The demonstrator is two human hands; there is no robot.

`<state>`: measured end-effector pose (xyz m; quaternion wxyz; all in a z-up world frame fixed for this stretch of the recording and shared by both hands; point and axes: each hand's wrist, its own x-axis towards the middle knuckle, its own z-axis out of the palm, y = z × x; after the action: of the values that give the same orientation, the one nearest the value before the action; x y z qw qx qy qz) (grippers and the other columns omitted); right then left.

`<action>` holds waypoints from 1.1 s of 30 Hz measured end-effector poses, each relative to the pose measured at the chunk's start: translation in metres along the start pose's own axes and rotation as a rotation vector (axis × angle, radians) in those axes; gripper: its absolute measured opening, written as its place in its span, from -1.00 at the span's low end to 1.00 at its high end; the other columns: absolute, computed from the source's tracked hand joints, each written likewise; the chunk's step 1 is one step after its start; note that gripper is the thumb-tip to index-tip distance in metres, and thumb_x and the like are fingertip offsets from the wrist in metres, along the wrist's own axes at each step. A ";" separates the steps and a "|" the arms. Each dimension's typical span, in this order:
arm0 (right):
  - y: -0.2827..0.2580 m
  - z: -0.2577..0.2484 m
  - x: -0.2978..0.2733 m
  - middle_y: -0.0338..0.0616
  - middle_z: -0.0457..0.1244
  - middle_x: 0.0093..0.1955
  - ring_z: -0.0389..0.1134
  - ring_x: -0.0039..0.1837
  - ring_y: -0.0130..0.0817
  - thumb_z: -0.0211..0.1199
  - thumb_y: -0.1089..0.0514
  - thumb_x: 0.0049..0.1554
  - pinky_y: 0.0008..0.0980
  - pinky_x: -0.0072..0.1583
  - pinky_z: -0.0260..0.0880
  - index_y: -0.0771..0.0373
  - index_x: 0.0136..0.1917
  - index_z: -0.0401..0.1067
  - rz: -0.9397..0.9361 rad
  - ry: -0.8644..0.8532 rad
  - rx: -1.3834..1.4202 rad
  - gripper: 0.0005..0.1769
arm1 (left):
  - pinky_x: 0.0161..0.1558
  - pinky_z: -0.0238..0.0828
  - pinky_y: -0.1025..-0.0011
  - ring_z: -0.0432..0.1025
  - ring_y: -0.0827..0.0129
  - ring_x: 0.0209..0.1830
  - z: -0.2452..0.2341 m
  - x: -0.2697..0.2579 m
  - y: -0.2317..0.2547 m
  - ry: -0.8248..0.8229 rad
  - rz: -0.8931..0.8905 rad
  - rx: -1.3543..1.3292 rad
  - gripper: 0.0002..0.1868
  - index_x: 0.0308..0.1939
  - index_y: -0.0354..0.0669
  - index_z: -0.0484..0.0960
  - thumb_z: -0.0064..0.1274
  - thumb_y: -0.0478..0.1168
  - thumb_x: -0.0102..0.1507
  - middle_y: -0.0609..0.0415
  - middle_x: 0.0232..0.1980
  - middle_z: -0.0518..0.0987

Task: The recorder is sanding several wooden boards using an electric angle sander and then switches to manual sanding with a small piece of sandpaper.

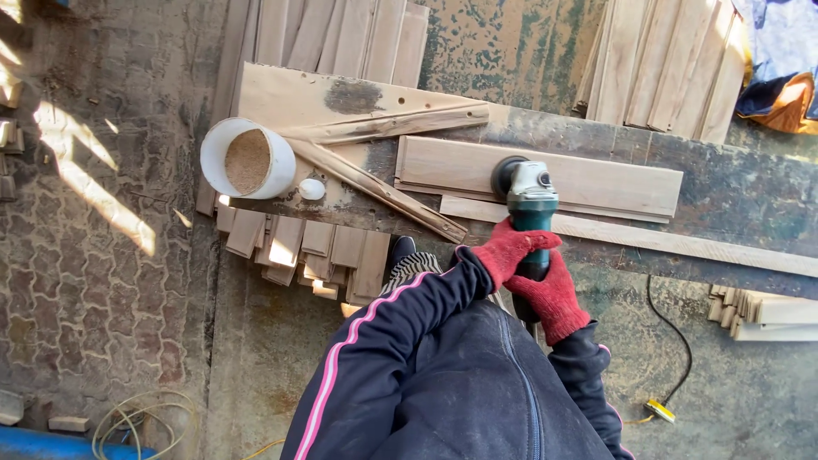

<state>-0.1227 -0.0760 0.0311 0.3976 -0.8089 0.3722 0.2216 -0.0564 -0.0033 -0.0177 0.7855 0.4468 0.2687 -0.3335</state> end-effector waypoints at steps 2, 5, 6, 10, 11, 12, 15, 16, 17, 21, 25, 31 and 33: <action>0.005 -0.002 -0.003 0.18 0.34 -0.01 0.38 0.16 0.10 0.70 -0.12 -0.38 0.04 0.21 0.35 0.15 0.15 0.39 -0.007 0.043 0.093 -0.11 | 0.06 0.51 -0.06 0.57 -0.15 -0.03 0.002 0.008 -0.006 -0.040 -0.029 0.089 -0.22 0.05 -0.28 0.63 0.56 -0.15 -0.22 -0.23 -0.17 0.65; -0.010 0.004 -0.006 0.18 0.35 0.00 0.40 0.17 0.10 0.73 -0.14 -0.43 0.05 0.20 0.37 0.14 0.15 0.40 -0.028 0.023 0.069 -0.06 | 0.11 0.50 0.00 0.57 -0.11 -0.02 -0.007 0.008 -0.002 -0.011 -0.046 0.137 -0.20 0.05 -0.22 0.64 0.57 -0.11 -0.24 -0.21 -0.16 0.66; -0.014 0.007 -0.008 0.18 0.35 0.00 0.40 0.17 0.10 0.73 -0.14 -0.43 0.05 0.20 0.37 0.14 0.15 0.40 -0.031 0.020 0.073 -0.06 | 0.11 0.50 0.00 0.57 -0.11 -0.02 -0.013 0.001 0.008 -0.007 -0.042 0.140 -0.20 0.05 -0.22 0.64 0.57 -0.11 -0.24 -0.21 -0.16 0.66; -0.031 0.023 -0.008 0.18 0.35 0.14 0.34 0.31 0.16 0.71 -0.18 -0.42 0.11 0.33 0.33 0.08 0.28 0.38 -0.079 -0.080 -0.058 0.04 | 0.11 0.50 0.02 0.59 0.02 -0.07 -0.038 -0.012 0.029 0.053 -0.011 0.050 -0.21 0.05 -0.19 0.65 0.59 -0.15 -0.25 -0.16 -0.18 0.66; -0.036 0.028 -0.007 0.17 0.35 0.19 0.32 0.35 0.16 0.70 -0.19 -0.42 0.11 0.37 0.30 0.05 0.32 0.36 -0.096 -0.111 -0.066 0.07 | 0.09 0.51 0.04 0.60 0.11 -0.12 -0.045 -0.011 0.030 0.073 0.019 0.012 -0.23 0.02 -0.18 0.66 0.60 -0.15 -0.25 -0.12 -0.22 0.66; -0.042 0.032 -0.005 0.17 0.35 0.19 0.32 0.35 0.16 0.70 -0.19 -0.42 0.11 0.37 0.30 0.05 0.32 0.36 -0.106 -0.119 -0.077 0.07 | 0.09 0.51 0.04 0.60 0.11 -0.12 -0.053 -0.010 0.034 0.081 0.026 0.001 -0.23 0.02 -0.18 0.66 0.60 -0.15 -0.25 -0.12 -0.22 0.66; -0.059 0.046 -0.001 0.17 0.35 0.19 0.32 0.35 0.17 0.68 -0.20 -0.39 0.06 0.37 0.31 0.01 0.33 0.35 -0.128 -0.176 -0.171 0.05 | 0.08 0.52 0.04 0.60 0.02 -0.06 -0.079 -0.006 0.043 0.146 0.011 -0.008 -0.20 0.07 -0.16 0.63 0.61 -0.10 -0.22 -0.16 -0.17 0.66; -0.062 0.051 0.002 0.15 0.36 0.19 0.33 0.36 0.15 0.68 -0.21 -0.39 0.05 0.38 0.31 -0.01 0.33 0.35 -0.149 -0.187 -0.206 0.05 | 0.04 0.55 0.01 0.60 -0.01 -0.07 -0.088 -0.002 0.044 0.182 0.007 -0.021 -0.15 0.10 -0.16 0.59 0.62 -0.07 -0.23 -0.17 -0.17 0.66; -0.065 0.056 0.005 0.13 0.36 0.20 0.33 0.36 0.13 0.67 -0.22 -0.39 0.04 0.39 0.30 -0.04 0.34 0.35 -0.169 -0.197 -0.239 0.06 | 0.00 0.57 -0.01 0.60 -0.03 -0.08 -0.096 0.002 0.045 0.217 0.003 -0.031 -0.09 0.13 -0.15 0.56 0.63 -0.03 -0.24 -0.18 -0.17 0.65; -0.072 0.072 0.007 0.10 0.36 0.21 0.33 0.36 0.12 0.67 -0.22 -0.40 0.04 0.39 0.31 -0.06 0.35 0.35 -0.214 -0.246 -0.278 0.07 | 0.08 0.52 -0.07 0.53 -0.11 0.09 -0.118 -0.013 0.064 0.246 -0.027 -0.109 0.03 0.28 -0.20 0.44 0.63 -0.03 -0.19 -0.26 -0.02 0.59; -0.076 0.055 -0.008 0.11 0.35 0.22 0.32 0.37 0.11 0.66 -0.22 -0.40 0.03 0.41 0.29 -0.07 0.37 0.32 -0.166 -0.243 -0.277 0.09 | 0.04 0.58 0.00 0.56 -0.03 0.02 -0.098 -0.016 0.057 0.204 -0.020 -0.071 -0.03 0.22 -0.17 0.49 0.62 -0.06 -0.21 -0.19 -0.09 0.61; -0.055 0.028 -0.011 0.17 0.35 0.18 0.33 0.35 0.15 0.66 -0.18 -0.39 0.07 0.38 0.31 0.00 0.33 0.35 -0.110 -0.168 -0.227 0.04 | 0.06 0.55 -0.01 0.56 -0.06 -0.01 -0.058 -0.036 0.055 0.126 -0.039 -0.035 -0.11 0.15 -0.24 0.53 0.58 -0.10 -0.20 -0.24 -0.13 0.61; -0.057 0.027 -0.012 0.22 0.35 0.18 0.33 0.35 0.19 0.66 -0.17 -0.38 0.10 0.38 0.30 0.05 0.32 0.35 -0.107 -0.166 -0.218 0.03 | 0.10 0.54 -0.09 0.54 -0.14 0.05 -0.057 -0.032 0.052 0.114 -0.069 0.025 -0.04 0.21 -0.21 0.50 0.58 -0.03 -0.21 -0.29 -0.07 0.61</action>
<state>-0.0874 -0.0264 0.0504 0.3479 -0.8448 0.2682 0.3056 -0.0443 0.0757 0.0065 0.7513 0.4652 0.3240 -0.3378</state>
